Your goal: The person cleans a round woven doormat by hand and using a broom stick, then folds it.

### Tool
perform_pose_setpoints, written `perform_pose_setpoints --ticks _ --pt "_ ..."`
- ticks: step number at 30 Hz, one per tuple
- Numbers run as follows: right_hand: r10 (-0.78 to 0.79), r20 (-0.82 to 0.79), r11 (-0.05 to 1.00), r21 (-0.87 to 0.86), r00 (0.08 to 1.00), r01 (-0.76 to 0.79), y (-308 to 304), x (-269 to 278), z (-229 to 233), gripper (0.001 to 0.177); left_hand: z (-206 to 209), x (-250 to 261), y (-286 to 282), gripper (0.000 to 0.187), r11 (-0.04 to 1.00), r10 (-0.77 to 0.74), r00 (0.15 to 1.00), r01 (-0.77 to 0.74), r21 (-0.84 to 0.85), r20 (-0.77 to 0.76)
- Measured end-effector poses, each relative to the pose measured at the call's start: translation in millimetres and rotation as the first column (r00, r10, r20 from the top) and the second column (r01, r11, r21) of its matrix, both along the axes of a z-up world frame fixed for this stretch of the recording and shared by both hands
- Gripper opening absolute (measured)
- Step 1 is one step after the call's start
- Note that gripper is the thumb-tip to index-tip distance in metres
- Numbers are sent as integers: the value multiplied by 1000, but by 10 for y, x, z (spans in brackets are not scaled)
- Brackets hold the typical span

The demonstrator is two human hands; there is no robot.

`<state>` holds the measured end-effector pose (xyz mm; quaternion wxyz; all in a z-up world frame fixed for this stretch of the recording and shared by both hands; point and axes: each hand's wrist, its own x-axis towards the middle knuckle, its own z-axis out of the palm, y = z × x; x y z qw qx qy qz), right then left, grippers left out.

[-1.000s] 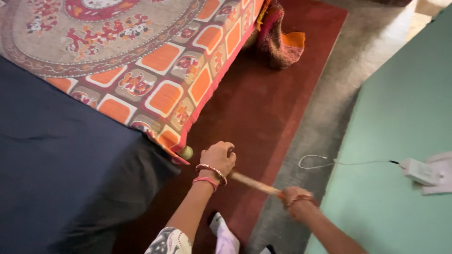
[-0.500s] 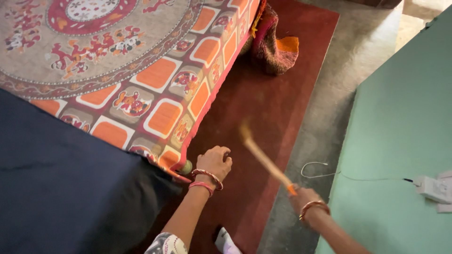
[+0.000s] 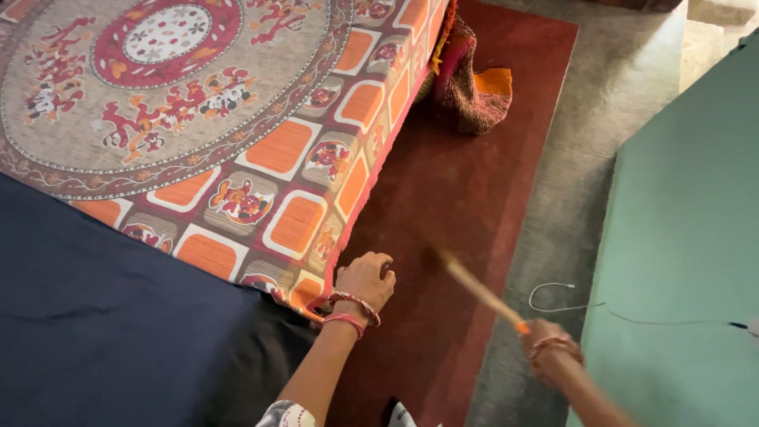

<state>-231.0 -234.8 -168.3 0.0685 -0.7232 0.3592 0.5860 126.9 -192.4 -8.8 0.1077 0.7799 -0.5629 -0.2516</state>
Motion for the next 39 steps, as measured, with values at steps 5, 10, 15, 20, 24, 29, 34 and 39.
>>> perform_pose_setpoints --ticks 5,10,15,20,24,29,34,39 --pt "27 49 990 -139 998 -20 -218 -149 304 40 -26 66 -81 28 1000 -8 1000 8 16 -11" --pt "-473 439 800 -150 764 581 6 166 391 32 -54 -49 -221 28 999 -29 999 30 34 -34" --pt "-377 447 902 -23 812 431 255 842 391 34 -81 -113 -371 29 998 -56 998 56 14 -14" --pt "-516 496 813 26 699 582 119 995 342 33 -56 -8 -499 29 1000 -23 1000 23 15 -13" --pt "-637 417 716 9 648 698 -441 539 -7 29 -65 93 -641 28 998 -28 999 30 -47 39" --pt "-680 434 605 -124 591 787 -1042 188 76 30 -84 98 -860 27 1000 0 1000 0 -11 3" --pt "-93 380 953 -233 920 192 -1091 308 56 26 -94 -19 -1259 28 1000 6 1000 -6 30 4" --pt "-628 545 721 139 556 679 -1075 1028 571 41 -62 -167 -1663 28 999 1 1000 -1 40 -7"
